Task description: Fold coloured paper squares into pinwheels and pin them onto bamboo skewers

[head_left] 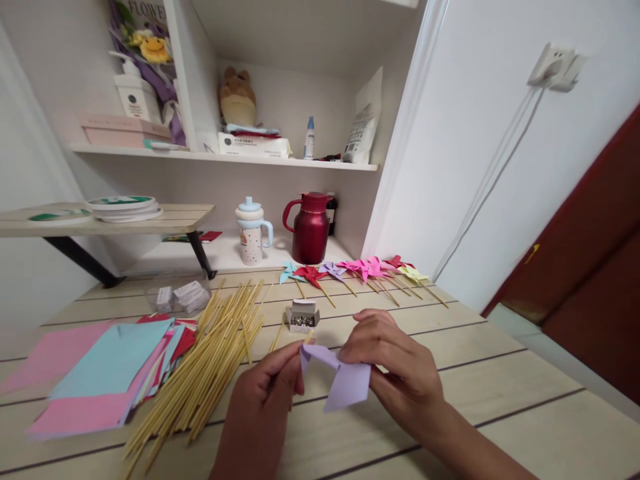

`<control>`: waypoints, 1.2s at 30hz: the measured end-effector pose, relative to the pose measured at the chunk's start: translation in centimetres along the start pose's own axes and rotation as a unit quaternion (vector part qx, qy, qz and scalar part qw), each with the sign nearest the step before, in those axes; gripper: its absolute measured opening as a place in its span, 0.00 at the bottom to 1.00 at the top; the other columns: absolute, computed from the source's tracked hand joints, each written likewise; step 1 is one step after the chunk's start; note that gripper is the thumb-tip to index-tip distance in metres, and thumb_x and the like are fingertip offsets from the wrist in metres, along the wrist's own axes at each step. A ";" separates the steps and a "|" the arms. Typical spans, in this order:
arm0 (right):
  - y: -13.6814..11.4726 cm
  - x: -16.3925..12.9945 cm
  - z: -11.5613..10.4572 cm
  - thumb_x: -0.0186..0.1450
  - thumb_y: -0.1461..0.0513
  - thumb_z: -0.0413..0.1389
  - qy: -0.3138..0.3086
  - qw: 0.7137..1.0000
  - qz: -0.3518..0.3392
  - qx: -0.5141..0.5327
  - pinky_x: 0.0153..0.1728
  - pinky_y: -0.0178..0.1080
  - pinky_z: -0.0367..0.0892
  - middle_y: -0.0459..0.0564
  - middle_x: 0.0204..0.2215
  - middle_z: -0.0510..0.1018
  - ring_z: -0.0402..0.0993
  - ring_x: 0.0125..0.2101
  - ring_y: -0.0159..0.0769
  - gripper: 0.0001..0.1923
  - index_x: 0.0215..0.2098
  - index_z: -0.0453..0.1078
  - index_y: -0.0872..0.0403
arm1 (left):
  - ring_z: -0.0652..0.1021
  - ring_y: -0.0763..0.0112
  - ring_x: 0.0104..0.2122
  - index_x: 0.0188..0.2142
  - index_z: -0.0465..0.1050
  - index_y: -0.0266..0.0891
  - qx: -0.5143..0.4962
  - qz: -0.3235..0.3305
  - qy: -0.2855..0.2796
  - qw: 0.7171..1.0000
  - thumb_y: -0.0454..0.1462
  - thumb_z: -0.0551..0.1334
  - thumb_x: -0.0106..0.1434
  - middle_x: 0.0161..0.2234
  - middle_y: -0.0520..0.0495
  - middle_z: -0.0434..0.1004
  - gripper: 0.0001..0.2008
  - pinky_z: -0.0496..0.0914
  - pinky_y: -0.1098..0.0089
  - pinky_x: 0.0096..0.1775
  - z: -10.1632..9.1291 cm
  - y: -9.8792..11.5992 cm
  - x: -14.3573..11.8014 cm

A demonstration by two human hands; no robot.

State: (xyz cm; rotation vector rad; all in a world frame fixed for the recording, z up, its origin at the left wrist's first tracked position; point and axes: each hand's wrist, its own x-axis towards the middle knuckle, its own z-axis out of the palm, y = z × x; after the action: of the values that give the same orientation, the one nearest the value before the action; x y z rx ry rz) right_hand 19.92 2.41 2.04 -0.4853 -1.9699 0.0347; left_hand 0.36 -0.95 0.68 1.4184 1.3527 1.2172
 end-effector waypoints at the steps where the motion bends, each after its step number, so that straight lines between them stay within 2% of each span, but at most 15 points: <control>1: 0.0 0.0 0.0 0.63 0.72 0.53 0.004 1.000 0.001 0.000 0.45 0.50 0.69 0.47 0.29 0.80 0.75 0.29 0.36 0.15 0.40 0.74 0.48 | 0.62 0.72 0.22 0.25 0.72 0.41 0.007 -0.006 0.020 1.000 0.49 0.58 0.61 0.20 0.55 0.61 0.16 0.57 0.72 0.25 -0.1 -0.1 0.1; 3: 0.1 0.0 0.0 0.62 0.72 0.53 0.012 1.000 0.002 0.000 0.45 0.50 0.69 0.47 0.29 0.80 0.75 0.29 0.36 0.15 0.39 0.74 0.49 | 0.63 0.72 0.22 0.35 0.76 0.42 0.011 -0.017 0.077 0.997 0.49 0.58 0.61 0.21 0.55 0.63 0.15 0.58 0.72 0.26 -0.5 -0.2 0.2; 5: 0.2 0.0 -0.1 0.62 0.73 0.53 0.011 1.000 0.001 0.000 0.45 0.50 0.69 0.47 0.30 0.80 0.75 0.29 0.35 0.15 0.40 0.74 0.49 | 0.66 0.71 0.23 0.48 0.73 0.44 -0.002 -0.010 0.122 0.992 0.49 0.58 0.61 0.22 0.56 0.66 0.20 0.62 0.72 0.26 -0.7 -0.3 0.2; 7: 0.2 -0.1 -0.1 0.62 0.74 0.53 0.006 1.000 -0.008 -0.003 0.45 0.50 0.68 0.48 0.31 0.79 0.74 0.30 0.35 0.15 0.40 0.74 0.51 | 0.68 0.71 0.23 0.52 0.70 0.44 -0.016 0.020 0.136 0.990 0.49 0.59 0.61 0.23 0.56 0.69 0.22 0.65 0.72 0.27 -0.8 -0.1 -0.1; 11: 0.0 -0.1 -0.5 0.62 0.74 0.54 -0.001 0.999 -0.044 -0.010 0.45 0.51 0.67 0.50 0.30 0.78 0.73 0.31 0.36 0.13 0.39 0.75 0.55 | 0.71 0.73 0.22 0.33 0.75 0.42 0.001 0.101 0.090 0.991 0.46 0.62 0.60 0.22 0.54 0.71 0.11 0.67 0.75 0.25 -0.5 0.3 -1.0; 13: -0.2 0.0 -0.7 0.62 0.73 0.54 -0.003 0.999 -0.051 -0.011 0.44 0.51 0.67 0.51 0.30 0.78 0.73 0.31 0.37 0.11 0.38 0.76 0.57 | 0.71 0.74 0.22 0.29 0.76 0.43 0.019 0.130 0.068 0.989 0.45 0.62 0.60 0.21 0.54 0.72 0.10 0.68 0.77 0.24 -0.3 0.5 -1.2; 18: -0.7 0.3 -1.0 0.66 0.71 0.53 -0.003 0.998 -0.060 -0.008 0.46 0.51 0.66 0.52 0.30 0.78 0.73 0.30 0.35 0.09 0.37 0.76 0.58 | 0.71 0.76 0.19 0.29 0.80 0.46 0.037 0.131 0.072 0.988 0.43 0.64 0.59 0.19 0.56 0.73 0.08 0.68 0.79 0.23 -0.2 0.5 -1.0; 24: -0.8 0.3 -1.0 0.69 0.67 0.51 -0.020 0.998 -0.063 -0.019 0.46 0.51 0.65 0.51 0.28 0.78 0.73 0.29 0.33 0.12 0.36 0.77 0.56 | 0.73 0.77 0.18 0.32 0.83 0.51 0.037 0.142 0.089 0.985 0.43 0.65 0.57 0.19 0.57 0.77 0.06 0.70 0.80 0.22 -0.2 0.4 -0.6; 30: -0.9 0.2 -0.8 0.70 0.66 0.51 -0.033 0.997 -0.062 -0.015 0.46 0.51 0.66 0.51 0.28 0.78 0.73 0.28 0.33 0.12 0.36 0.77 0.56 | 0.80 0.71 0.29 0.34 0.83 0.54 0.007 0.144 0.054 0.988 0.43 0.65 0.58 0.31 0.54 0.84 0.07 0.74 0.77 0.29 -0.2 0.2 -0.4; 33: -0.7 0.1 -0.6 0.68 0.69 0.51 -0.035 0.997 -0.063 -0.012 0.46 0.50 0.66 0.51 0.28 0.78 0.74 0.29 0.33 0.11 0.37 0.77 0.56 | 0.80 0.68 0.31 0.36 0.83 0.52 0.020 0.133 0.058 0.989 0.45 0.64 0.58 0.32 0.52 0.83 0.09 0.74 0.74 0.31 -0.4 -0.1 -0.5; 36: -0.1 -0.1 -0.5 0.66 0.71 0.52 -0.032 0.998 -0.058 -0.012 0.46 0.49 0.66 0.50 0.28 0.78 0.74 0.29 0.33 0.11 0.37 0.76 0.56 | 0.76 0.68 0.29 0.40 0.82 0.48 0.034 0.081 0.092 0.992 0.48 0.62 0.60 0.26 0.52 0.76 0.14 0.72 0.71 0.34 -0.6 -0.3 -0.3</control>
State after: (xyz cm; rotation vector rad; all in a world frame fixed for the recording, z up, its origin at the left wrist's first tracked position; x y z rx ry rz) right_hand 20.38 2.19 2.24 -0.3885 -2.0600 -0.0488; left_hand -0.32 -1.24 0.47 1.5172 1.4381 1.4504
